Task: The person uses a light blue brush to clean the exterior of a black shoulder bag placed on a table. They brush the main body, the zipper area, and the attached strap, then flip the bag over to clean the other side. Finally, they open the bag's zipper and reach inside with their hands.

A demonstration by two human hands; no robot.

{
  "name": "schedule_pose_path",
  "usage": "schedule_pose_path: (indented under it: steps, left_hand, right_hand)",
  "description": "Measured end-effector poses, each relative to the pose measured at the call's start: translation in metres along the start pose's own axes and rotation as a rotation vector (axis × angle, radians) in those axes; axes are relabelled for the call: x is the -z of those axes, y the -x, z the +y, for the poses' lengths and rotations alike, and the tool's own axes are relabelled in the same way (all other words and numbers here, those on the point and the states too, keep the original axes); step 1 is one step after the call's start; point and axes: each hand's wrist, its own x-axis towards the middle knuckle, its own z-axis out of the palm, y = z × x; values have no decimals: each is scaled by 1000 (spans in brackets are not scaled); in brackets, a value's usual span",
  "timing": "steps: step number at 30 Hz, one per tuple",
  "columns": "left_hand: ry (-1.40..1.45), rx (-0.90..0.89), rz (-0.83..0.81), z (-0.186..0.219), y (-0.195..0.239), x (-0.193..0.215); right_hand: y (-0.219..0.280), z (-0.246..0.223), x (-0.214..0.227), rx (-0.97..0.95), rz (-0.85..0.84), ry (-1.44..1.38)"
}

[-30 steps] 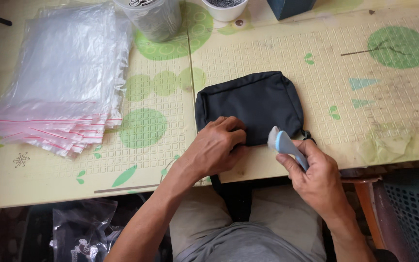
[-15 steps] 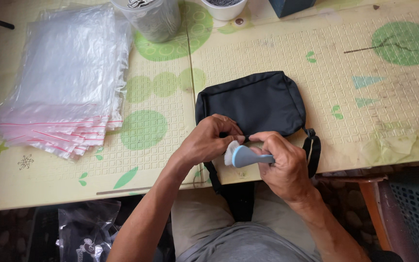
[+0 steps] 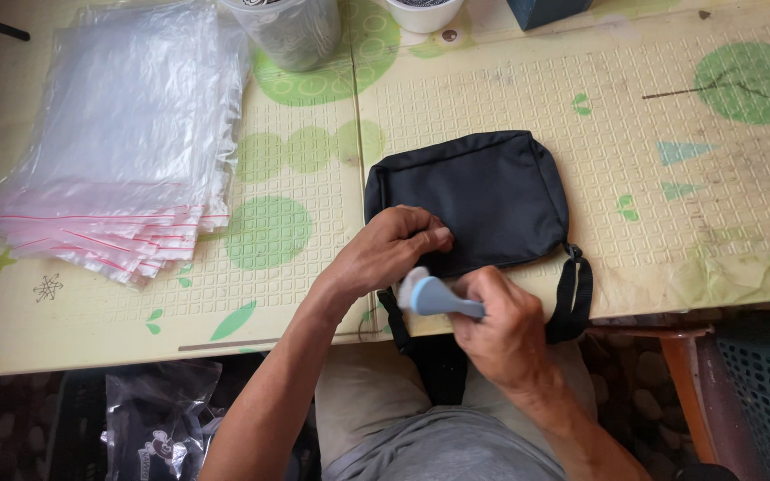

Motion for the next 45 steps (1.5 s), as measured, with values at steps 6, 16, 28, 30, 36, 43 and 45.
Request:
schedule_pose_path:
  steps: [6,16,28,30,36,43,45]
  left_hand:
    - [21,-45,-13,6,5,8]
    - [-280,-248,-21,1,13,0]
    - [-459,-297,201,-3,5,-18]
    - [-336,-311,278,-5,5,-21]
    - [-382,-317,318,-4,1,-20]
    - [-442,-381,334,-12,-2,-25]
    - [-324,-339,319,-7,1,-24]
  right_hand:
    - [-6,-15,-16,-29,-20,52]
    - [-28,80,83,-66,-74,445]
    - [-27,-11,82,-174,-126,11]
    - [-26,-24,80,-15,-168,-30]
    - [-23,-11,71,19,-103,236]
    - [-15,19,72,-74,-40,394]
    - [-8,19,58,-186,-37,315]
